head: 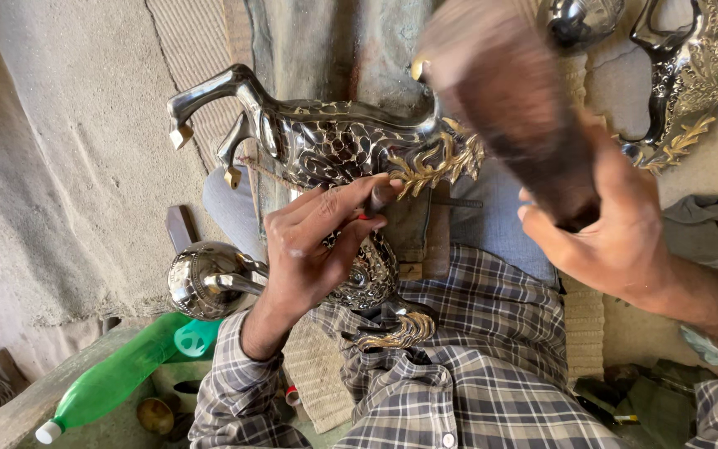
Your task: The person uses a chisel and wooden mallet to carve decorative patterns into a metal horse figurine. They repeatedly strike the chisel along the horse's body and legs, adjusting the chisel position as needed.
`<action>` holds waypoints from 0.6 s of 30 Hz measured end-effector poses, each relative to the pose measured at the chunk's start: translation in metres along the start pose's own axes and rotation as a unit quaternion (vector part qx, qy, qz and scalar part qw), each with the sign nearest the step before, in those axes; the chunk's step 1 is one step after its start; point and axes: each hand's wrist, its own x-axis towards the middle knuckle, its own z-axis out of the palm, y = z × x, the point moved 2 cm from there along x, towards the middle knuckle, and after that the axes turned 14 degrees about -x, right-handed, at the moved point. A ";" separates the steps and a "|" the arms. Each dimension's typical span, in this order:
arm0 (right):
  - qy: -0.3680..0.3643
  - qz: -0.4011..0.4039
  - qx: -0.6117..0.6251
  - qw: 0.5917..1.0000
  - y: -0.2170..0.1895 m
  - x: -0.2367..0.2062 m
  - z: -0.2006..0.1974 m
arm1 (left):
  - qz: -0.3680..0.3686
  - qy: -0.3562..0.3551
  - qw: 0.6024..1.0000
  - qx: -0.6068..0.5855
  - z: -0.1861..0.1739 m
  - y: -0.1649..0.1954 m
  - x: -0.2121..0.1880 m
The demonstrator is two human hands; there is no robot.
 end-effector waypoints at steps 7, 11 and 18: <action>-0.038 -0.160 -0.283 0.945 -0.004 0.010 0.003 | 0.021 -0.009 1.000 0.007 0.001 -0.003 0.004; -0.049 -0.035 -0.044 0.997 0.003 0.007 0.003 | 0.018 -0.016 0.999 0.023 0.001 -0.004 0.002; -0.049 -0.094 -0.145 0.984 0.007 0.001 0.008 | 0.015 -0.024 0.999 0.043 0.002 -0.010 -0.003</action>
